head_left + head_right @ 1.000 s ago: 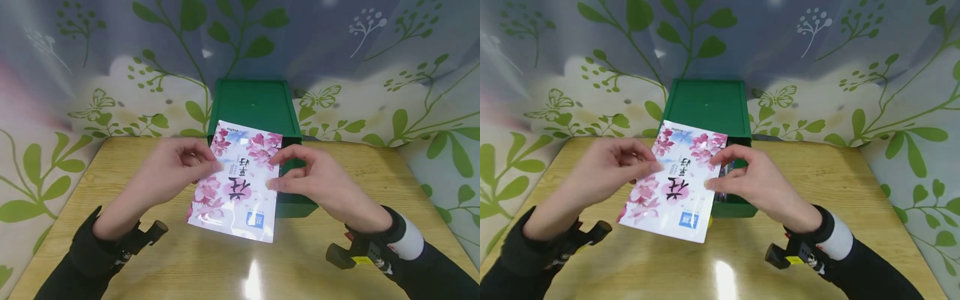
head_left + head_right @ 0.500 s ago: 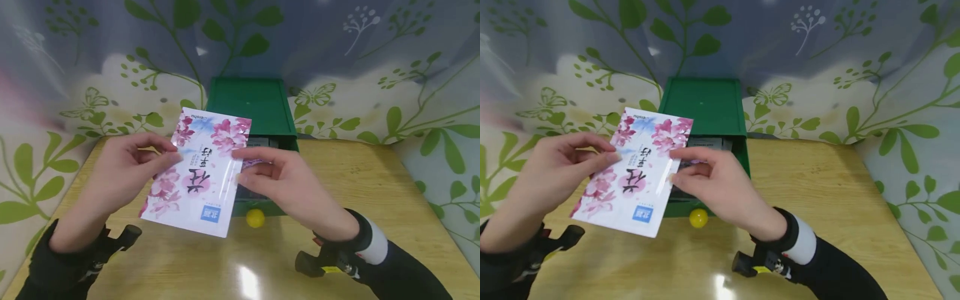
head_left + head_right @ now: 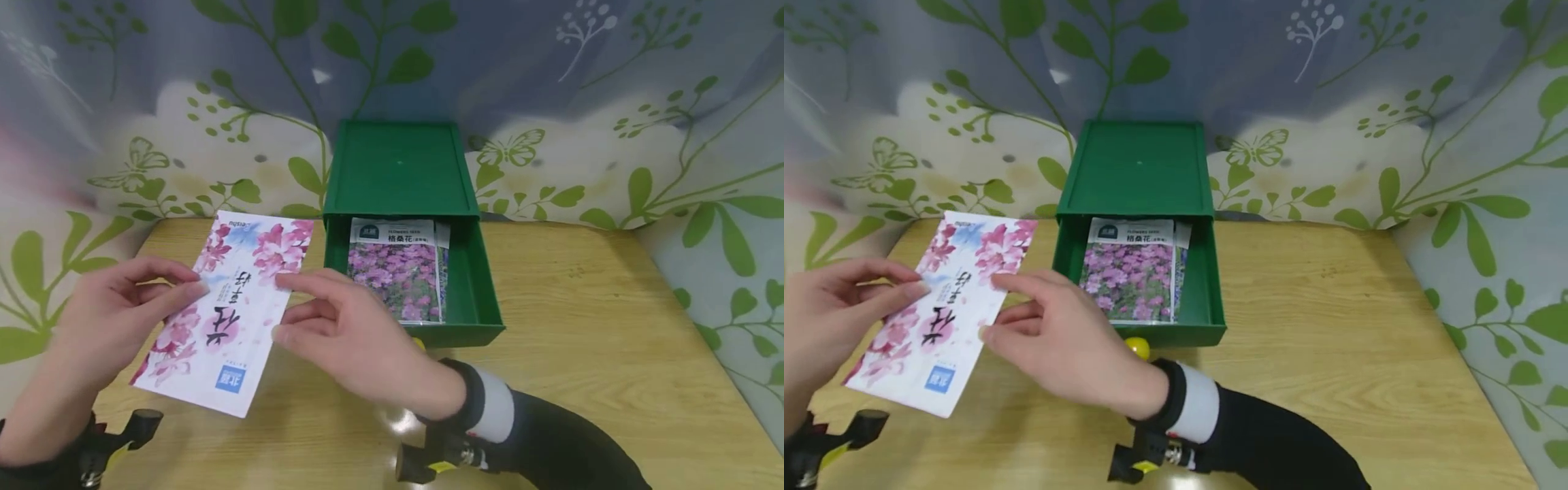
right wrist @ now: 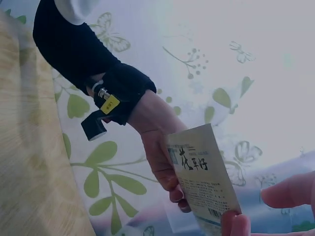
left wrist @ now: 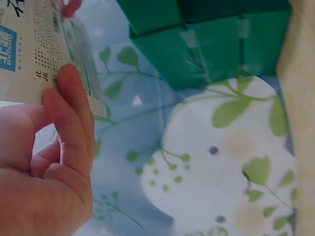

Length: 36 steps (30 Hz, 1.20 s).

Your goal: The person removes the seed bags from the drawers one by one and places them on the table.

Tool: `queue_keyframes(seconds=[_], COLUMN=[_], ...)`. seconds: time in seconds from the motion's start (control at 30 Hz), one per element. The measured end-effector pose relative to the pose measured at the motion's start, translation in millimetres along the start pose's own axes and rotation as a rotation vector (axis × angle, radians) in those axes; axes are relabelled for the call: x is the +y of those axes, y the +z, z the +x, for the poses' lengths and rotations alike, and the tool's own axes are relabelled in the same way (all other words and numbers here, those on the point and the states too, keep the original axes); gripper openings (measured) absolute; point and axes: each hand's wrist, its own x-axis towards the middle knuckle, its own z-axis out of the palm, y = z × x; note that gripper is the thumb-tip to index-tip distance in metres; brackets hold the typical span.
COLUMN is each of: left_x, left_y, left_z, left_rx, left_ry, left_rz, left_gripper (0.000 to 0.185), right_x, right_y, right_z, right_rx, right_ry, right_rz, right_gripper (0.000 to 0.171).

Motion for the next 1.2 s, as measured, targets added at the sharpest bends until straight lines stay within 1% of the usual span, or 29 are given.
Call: queue_keyframes(seconds=[0.1, 0.27, 0.37, 0.43, 0.53, 0.63, 0.7, 0.73, 0.83, 0.93, 1.0, 1.03, 1.1, 1.2], left_x=[-15.2, -34.0, -43.8, -51.1, -63.7, -78.6, -88.8, -93.5, -103.3, -108.2, -109.5, -110.1, -110.6, -110.0], left_y=[-5.0, -13.4, -18.6, -21.8, -25.0, -23.9, -20.7, -18.1, -8.5, 2.8, 9.9, 13.2, 19.3, 27.3], left_z=[-3.4, -5.1, -5.1, -4.5, -2.5, 0.9, 3.8, 5.1, 9.3, 14.3, 17.8, 19.4, 22.8, 27.7], left_rx=[0.013, 0.053, 0.067, 0.069, 0.064, 0.040, 0.020, 0.014, 0.009, 0.000, -0.022, -0.034, -0.055, -0.085], left_ry=[-0.025, -0.042, -0.072, -0.106, -0.187, -0.246, -0.248, -0.235, -0.184, -0.129, -0.119, -0.118, -0.120, -0.127], left_rz=[-0.002, -0.093, -0.114, -0.112, -0.112, -0.125, -0.140, -0.119, -0.002, 0.126, 0.158, 0.167, 0.184, 0.201], left_gripper=[0.016, 0.009, 0.008, 0.008, 0.010, 0.012, 0.010, 0.009, 0.019, 0.033, 0.040, 0.041, 0.044, 0.047], right_x=[3.3, 8.5, 14.8, 21.8, 35.2, 51.8, 63.7, 69.8, 87.7, 103.7, 113.1, 117.4, 123.9, 133.3], right_y=[13.6, 32.8, 45.6, 54.8, 68.4, 78.5, 81.9, 82.3, 79.8, 75.5, 73.0, 71.4, 67.6, 59.9], right_z=[4.7, 9.1, 12.2, 15.4, 20.4, 27.5, 33.4, 36.6, 46.4, 57.3, 64.0, 67.0, 71.6, 76.1], right_rx=[-0.024, -0.080, -0.099, -0.102, -0.087, -0.044, 0.004, 0.029, 0.115, 0.187, 0.238, 0.260, 0.297, 0.331], right_ry=[-0.019, -0.064, -0.066, -0.063, -0.041, -0.014, 0.005, 0.015, 0.047, 0.077, 0.090, 0.097, 0.118, 0.165], right_rz=[-0.023, -0.070, -0.084, -0.088, -0.089, -0.076, -0.077, -0.079, -0.099, -0.054, -0.011, -0.009, -0.052, -0.194], right_gripper=[0.054, 0.062, 0.064, 0.064, 0.065, 0.065, 0.063, 0.062, 0.058, 0.053, 0.052, 0.052, 0.050, 0.049])
